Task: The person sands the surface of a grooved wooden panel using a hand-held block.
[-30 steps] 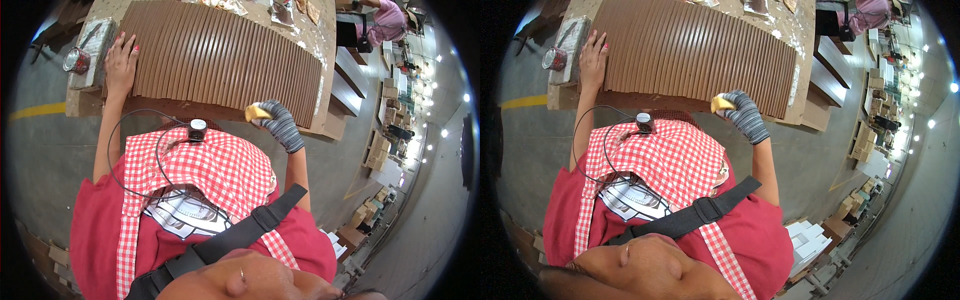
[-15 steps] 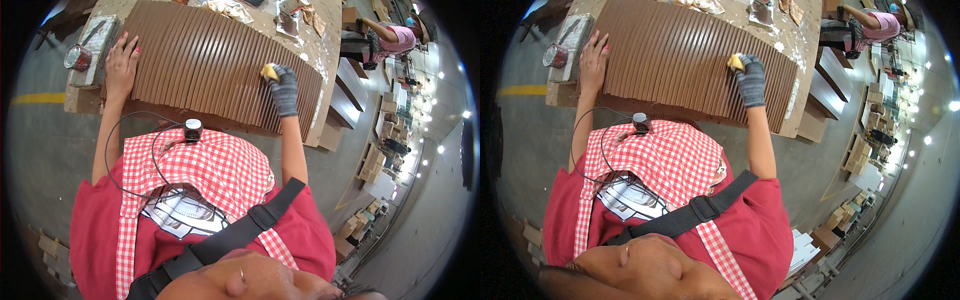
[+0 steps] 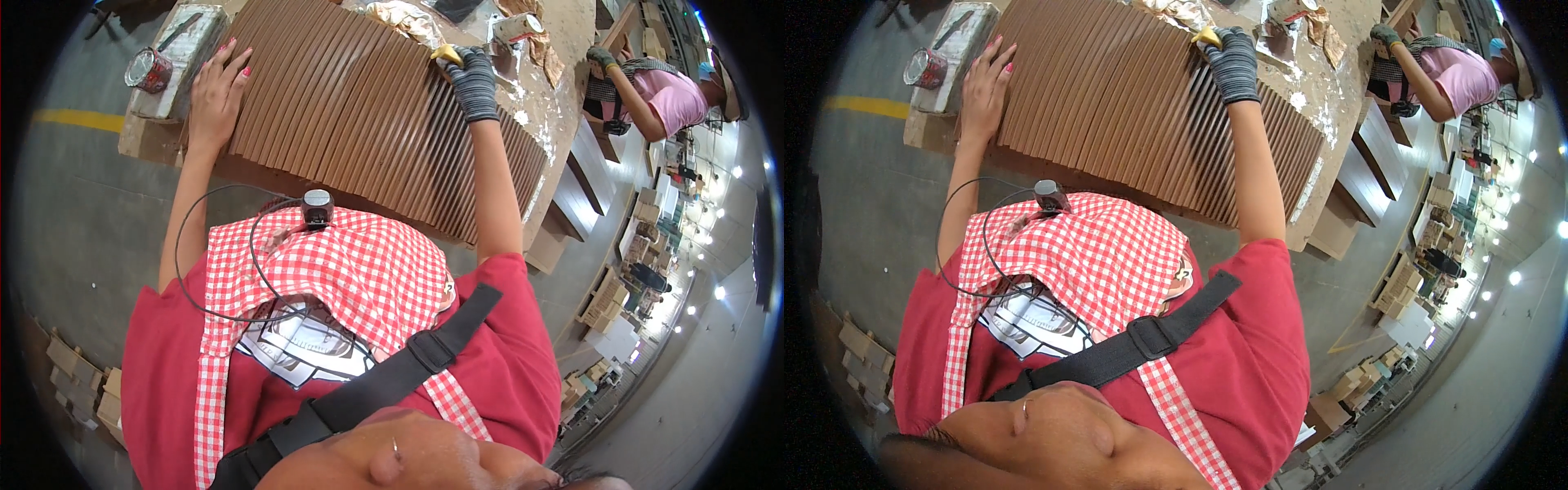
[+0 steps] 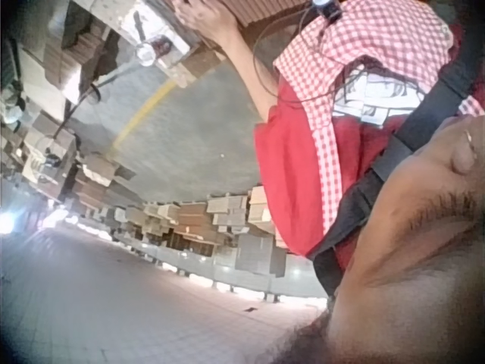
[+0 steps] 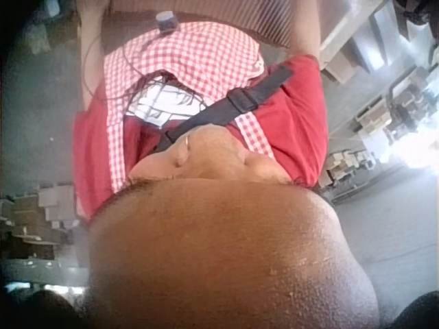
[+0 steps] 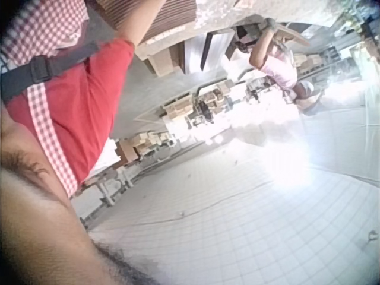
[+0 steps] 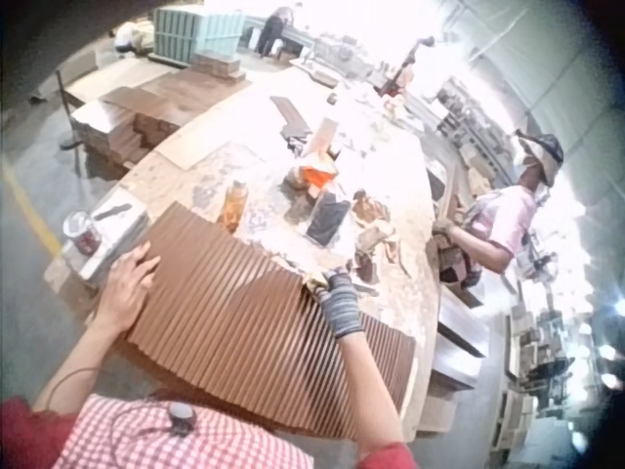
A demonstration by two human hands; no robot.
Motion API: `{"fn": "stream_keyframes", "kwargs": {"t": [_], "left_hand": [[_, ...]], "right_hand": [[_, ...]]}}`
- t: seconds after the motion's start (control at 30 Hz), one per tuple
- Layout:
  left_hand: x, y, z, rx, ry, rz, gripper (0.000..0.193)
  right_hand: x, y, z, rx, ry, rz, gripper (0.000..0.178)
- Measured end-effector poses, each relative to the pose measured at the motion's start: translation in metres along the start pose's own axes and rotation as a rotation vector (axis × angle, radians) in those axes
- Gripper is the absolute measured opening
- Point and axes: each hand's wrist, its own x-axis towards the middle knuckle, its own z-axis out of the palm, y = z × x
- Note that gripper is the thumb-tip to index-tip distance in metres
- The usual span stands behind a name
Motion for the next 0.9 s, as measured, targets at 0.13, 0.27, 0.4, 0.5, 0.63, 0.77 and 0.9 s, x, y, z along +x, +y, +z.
{"fn": "stream_keyframes", "kwargs": {"t": [0.13,0.27,0.4,0.5,0.63,0.77,0.9], "left_hand": [[-0.007,-0.005,-0.004,0.051,0.012,-0.009,0.041],[-0.007,-0.006,0.008,0.014,0.027,-0.007,0.04],[0.005,-0.004,0.013,0.004,0.029,0.032,0.04],[0.005,-0.008,0.01,-0.002,0.031,0.031,0.04],[0.009,-0.009,0.017,-0.006,0.036,0.043,0.04],[0.013,-0.007,0.025,0.018,0.023,0.033,0.041],[0.015,-0.009,0.027,0.038,0.026,0.028,0.042]], "right_hand": [[-0.024,-0.035,0.006,-0.193,-0.113,-0.027,0.034],[-0.043,-0.041,-0.01,-0.145,-0.255,-0.039,0.035],[-0.015,0.0,0.004,0.124,-0.039,0.13,0.033],[0.001,-0.009,0.01,-0.154,0.051,0.004,0.032],[-0.024,-0.019,0.02,-0.029,-0.026,0.122,0.031],[-0.093,-0.053,0.012,-0.038,0.009,0.121,0.03],[-0.149,-0.105,-0.01,-0.057,-0.194,0.172,0.034]]}}
